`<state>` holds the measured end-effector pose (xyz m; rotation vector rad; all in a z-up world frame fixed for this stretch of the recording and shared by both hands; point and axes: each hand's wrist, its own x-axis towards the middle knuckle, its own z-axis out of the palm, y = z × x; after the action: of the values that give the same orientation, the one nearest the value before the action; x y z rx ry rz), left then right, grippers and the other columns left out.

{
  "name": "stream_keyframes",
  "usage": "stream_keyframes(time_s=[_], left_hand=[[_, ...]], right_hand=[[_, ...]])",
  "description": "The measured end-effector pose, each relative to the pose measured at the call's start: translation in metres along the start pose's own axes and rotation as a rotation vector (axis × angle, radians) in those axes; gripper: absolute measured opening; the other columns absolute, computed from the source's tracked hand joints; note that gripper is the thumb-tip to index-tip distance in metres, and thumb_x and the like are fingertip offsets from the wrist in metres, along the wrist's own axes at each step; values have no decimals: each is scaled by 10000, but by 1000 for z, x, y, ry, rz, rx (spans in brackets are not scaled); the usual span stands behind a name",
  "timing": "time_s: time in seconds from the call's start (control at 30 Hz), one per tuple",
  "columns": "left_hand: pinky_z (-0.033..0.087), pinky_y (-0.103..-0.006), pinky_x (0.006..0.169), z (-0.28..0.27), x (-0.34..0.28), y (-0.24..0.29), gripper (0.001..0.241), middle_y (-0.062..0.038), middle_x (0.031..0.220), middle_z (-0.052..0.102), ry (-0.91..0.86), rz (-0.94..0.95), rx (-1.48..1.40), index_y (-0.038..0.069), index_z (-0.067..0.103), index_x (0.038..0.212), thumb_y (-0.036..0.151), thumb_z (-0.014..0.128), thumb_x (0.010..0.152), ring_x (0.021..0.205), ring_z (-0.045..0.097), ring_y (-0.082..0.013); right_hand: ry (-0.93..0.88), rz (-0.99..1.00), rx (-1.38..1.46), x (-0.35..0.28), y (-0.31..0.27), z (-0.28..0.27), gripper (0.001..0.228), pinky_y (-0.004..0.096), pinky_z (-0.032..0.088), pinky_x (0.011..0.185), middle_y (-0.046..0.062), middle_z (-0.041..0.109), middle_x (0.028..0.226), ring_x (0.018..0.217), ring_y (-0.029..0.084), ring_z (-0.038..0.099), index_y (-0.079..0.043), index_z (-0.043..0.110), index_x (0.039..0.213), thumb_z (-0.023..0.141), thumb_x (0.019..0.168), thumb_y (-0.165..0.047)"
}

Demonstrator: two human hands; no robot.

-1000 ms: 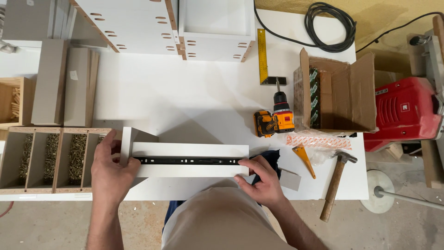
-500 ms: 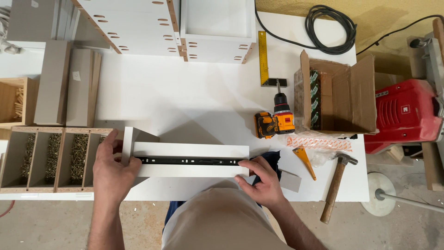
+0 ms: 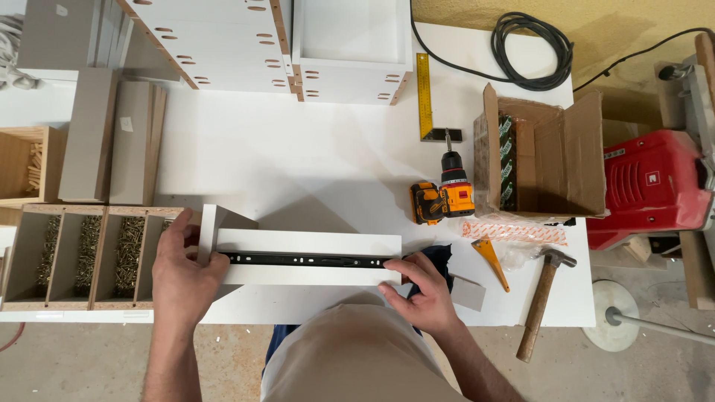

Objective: Assembling wooden drawers by attaching metal slides with a power drill and peeling protective film from panels.

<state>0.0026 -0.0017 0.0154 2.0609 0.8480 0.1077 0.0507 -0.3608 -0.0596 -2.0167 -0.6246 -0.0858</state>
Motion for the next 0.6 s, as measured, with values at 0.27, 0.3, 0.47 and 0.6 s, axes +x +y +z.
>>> stream_keyframes(time_s=[0.27,0.3,0.47,0.6], left_hand=[[536,-366,810,-1,0,1,822,-97,1321,582,-1,-6,-4,55,409,1574,84,649,788,908,620,-230],[539,-372,811,-1,-1,2,822,-105,1330,582,-2,-8,-2,51,407,1574,82,646,789,915,623,-236],[551,-373,782,-3,-2,7,822,-105,1320,593,-6,-13,-8,51,407,1575,67,651,790,888,620,-228],[557,-361,760,-2,-2,4,813,-119,1329,586,-11,3,-19,37,396,1577,58,651,806,886,618,-230]], right_hand=[[2,-7,36,0,0,1,342,216,537,691,24,646,967,729,122,546,-119,719,1151,832,829,-147],[4,-8,32,0,0,1,345,218,535,694,21,642,963,720,122,543,-121,717,1155,831,831,-153],[1,-16,7,1,-1,0,358,226,528,700,13,668,992,705,121,534,-124,708,1163,835,830,-163],[2,-32,5,0,1,0,364,228,522,712,10,654,986,707,123,524,-125,702,1177,827,837,-154]])
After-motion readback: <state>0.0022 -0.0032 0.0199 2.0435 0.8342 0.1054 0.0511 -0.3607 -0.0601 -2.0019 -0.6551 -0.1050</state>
